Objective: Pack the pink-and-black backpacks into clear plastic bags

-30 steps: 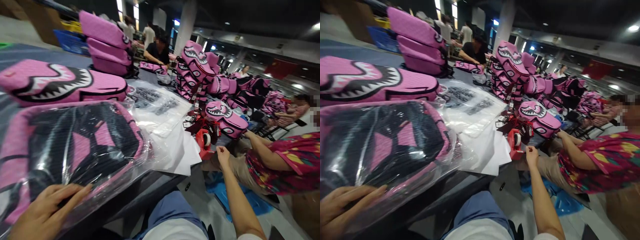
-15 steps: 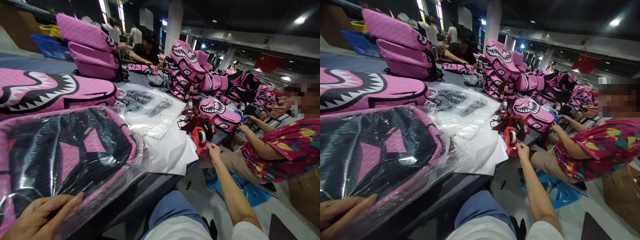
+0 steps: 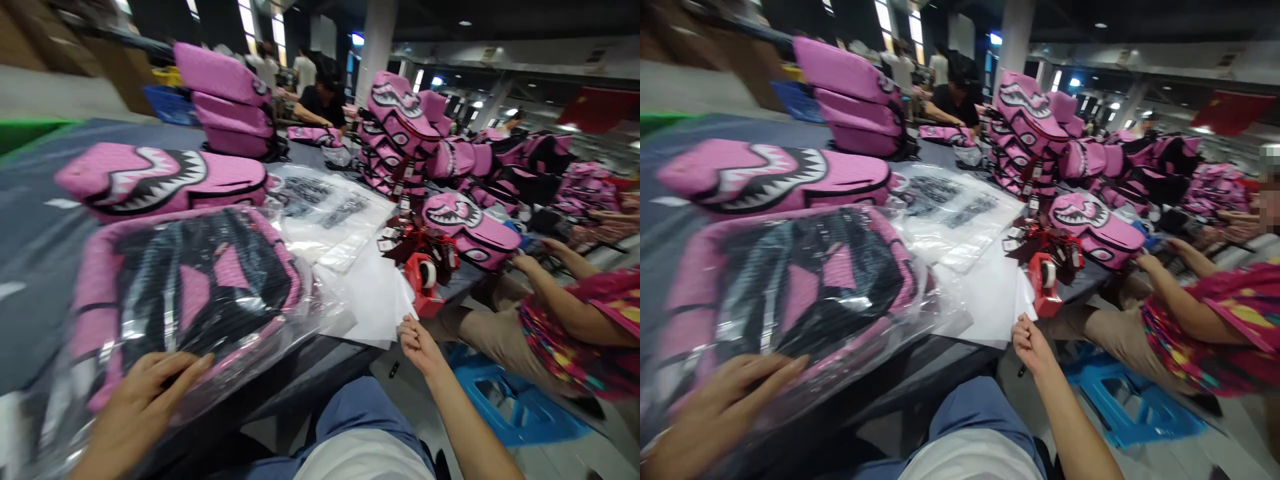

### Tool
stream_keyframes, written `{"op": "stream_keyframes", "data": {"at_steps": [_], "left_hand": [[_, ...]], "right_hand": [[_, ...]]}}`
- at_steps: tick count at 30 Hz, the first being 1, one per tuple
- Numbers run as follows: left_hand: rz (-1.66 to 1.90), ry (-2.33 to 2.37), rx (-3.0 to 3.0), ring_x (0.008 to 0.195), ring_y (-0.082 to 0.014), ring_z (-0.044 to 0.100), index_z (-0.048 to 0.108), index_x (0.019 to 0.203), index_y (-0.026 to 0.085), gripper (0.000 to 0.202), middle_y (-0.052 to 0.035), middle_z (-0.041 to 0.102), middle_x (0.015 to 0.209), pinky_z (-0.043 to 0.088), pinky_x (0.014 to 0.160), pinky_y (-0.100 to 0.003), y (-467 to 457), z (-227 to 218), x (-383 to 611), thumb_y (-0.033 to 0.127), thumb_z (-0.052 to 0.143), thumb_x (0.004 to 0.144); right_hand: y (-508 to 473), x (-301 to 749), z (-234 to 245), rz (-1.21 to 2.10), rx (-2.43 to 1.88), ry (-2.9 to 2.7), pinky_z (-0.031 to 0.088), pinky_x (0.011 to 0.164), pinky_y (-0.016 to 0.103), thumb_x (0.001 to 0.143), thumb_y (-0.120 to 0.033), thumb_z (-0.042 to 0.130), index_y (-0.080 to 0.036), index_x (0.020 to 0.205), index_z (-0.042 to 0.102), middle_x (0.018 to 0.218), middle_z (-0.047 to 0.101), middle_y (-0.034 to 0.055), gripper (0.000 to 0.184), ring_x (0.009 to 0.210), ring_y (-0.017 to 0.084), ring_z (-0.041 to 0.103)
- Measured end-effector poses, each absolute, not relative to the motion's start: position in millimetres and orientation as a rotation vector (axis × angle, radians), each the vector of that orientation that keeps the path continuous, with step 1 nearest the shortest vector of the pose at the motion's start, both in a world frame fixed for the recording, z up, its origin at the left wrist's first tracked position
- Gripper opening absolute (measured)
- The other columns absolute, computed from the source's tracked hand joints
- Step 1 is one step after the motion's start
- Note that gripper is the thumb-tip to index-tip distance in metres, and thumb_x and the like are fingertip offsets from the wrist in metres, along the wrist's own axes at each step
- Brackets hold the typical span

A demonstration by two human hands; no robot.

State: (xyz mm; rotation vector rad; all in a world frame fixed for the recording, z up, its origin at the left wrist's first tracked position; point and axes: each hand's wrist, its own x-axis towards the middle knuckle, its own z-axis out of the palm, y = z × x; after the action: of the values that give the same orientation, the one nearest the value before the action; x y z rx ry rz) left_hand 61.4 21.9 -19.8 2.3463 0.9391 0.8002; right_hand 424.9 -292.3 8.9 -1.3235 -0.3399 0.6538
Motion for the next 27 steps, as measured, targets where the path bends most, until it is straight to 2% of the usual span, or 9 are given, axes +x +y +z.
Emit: {"op": "stream_keyframes", "data": {"at_steps": [4, 7, 9, 12, 15, 17, 20, 24, 27], "left_hand": [[0.771, 0.907, 2.280, 0.070, -0.0228, 0.063, 0.068, 0.062, 0.027, 0.060, -0.0044, 0.064, 0.065, 0.054, 0.066, -0.036, -3, 21, 79, 0.075, 0.044, 0.089], [0.761, 0.971, 2.257, 0.074, -0.0218, 0.060, 0.063, 0.059, 0.025, 0.056, -0.0029, 0.063, 0.065, 0.050, 0.068, -0.035, -7, 33, 86, 0.065, 0.045, 0.093], [0.729, 0.978, 2.243, 0.078, -0.0221, 0.058, 0.061, 0.059, 0.024, 0.050, -0.0023, 0.063, 0.065, 0.047, 0.070, -0.035, -8, 33, 87, 0.057, 0.046, 0.094], [0.718, 0.976, 2.217, 0.080, -0.0224, 0.057, 0.061, 0.060, 0.023, 0.045, -0.0020, 0.063, 0.066, 0.044, 0.072, -0.036, -9, 28, 86, 0.052, 0.049, 0.094], [0.733, 0.975, 2.218, 0.080, -0.0224, 0.057, 0.061, 0.060, 0.023, 0.044, -0.0017, 0.062, 0.065, 0.042, 0.073, -0.036, -9, 25, 86, 0.050, 0.051, 0.094], [0.752, 0.975, 2.225, 0.079, -0.0223, 0.057, 0.060, 0.059, 0.023, 0.044, -0.0014, 0.061, 0.064, 0.041, 0.073, -0.036, -8, 25, 87, 0.049, 0.051, 0.095], [0.754, 0.969, 2.226, 0.079, -0.0223, 0.058, 0.060, 0.059, 0.023, 0.046, -0.0016, 0.061, 0.066, 0.041, 0.073, -0.036, -7, 26, 86, 0.050, 0.049, 0.095], [0.721, 0.983, 2.211, 0.081, -0.0233, 0.058, 0.062, 0.062, 0.024, 0.045, -0.0019, 0.062, 0.068, 0.041, 0.073, -0.036, -6, 26, 86, 0.051, 0.047, 0.095], [0.707, 1.000, 2.214, 0.081, -0.0235, 0.058, 0.062, 0.062, 0.024, 0.044, -0.0019, 0.062, 0.067, 0.040, 0.073, -0.036, -5, 24, 87, 0.049, 0.048, 0.095]], "right_hand": [[-238, 391, 64, 1.035, -1.169, -0.793, 0.017, 0.038, 0.020, 0.084, -0.066, 0.065, -0.025, 0.066, 0.044, 0.053, 0.026, -0.0099, 0.050, 0.045, 0.008, 0.015], [-175, 369, 107, 1.129, -1.297, -1.477, 0.029, 0.048, 0.023, 0.086, -0.064, 0.065, -0.022, 0.066, 0.054, 0.055, 0.044, -0.0054, 0.048, 0.049, 0.010, 0.033], [-129, 351, 124, 0.974, -1.352, -2.031, 0.033, 0.056, 0.024, 0.094, -0.052, 0.060, -0.020, 0.074, 0.062, 0.064, 0.056, -0.0021, 0.038, 0.057, 0.012, 0.044], [-72, 326, 128, 0.458, -1.373, -2.703, 0.030, 0.057, 0.024, 0.098, -0.031, 0.059, -0.020, 0.085, 0.066, 0.074, 0.065, 0.0004, 0.020, 0.062, 0.012, 0.054], [-36, 311, 121, 0.101, -1.425, -3.051, 0.030, 0.056, 0.024, 0.097, -0.027, 0.064, -0.019, 0.094, 0.069, 0.082, 0.072, 0.0051, 0.011, 0.069, 0.016, 0.063], [-24, 304, 119, 0.018, -1.480, -3.121, 0.033, 0.057, 0.025, 0.095, -0.031, 0.069, -0.018, 0.095, 0.071, 0.084, 0.074, 0.0074, 0.013, 0.071, 0.019, 0.066], [-16, 300, 119, -0.043, -1.668, -3.015, 0.035, 0.058, 0.026, 0.085, -0.036, 0.081, -0.016, 0.084, 0.072, 0.075, 0.073, 0.0081, 0.022, 0.065, 0.021, 0.066], [-22, 311, 121, -0.143, -1.910, -2.660, 0.031, 0.057, 0.027, 0.071, -0.047, 0.090, -0.014, 0.083, 0.069, 0.064, 0.068, 0.0062, 0.041, 0.057, 0.021, 0.061], [-38, 322, 117, -0.183, -1.911, -2.408, 0.024, 0.056, 0.026, 0.081, -0.039, 0.083, -0.017, 0.081, 0.065, 0.063, 0.065, 0.0028, 0.029, 0.057, 0.017, 0.056]]}}
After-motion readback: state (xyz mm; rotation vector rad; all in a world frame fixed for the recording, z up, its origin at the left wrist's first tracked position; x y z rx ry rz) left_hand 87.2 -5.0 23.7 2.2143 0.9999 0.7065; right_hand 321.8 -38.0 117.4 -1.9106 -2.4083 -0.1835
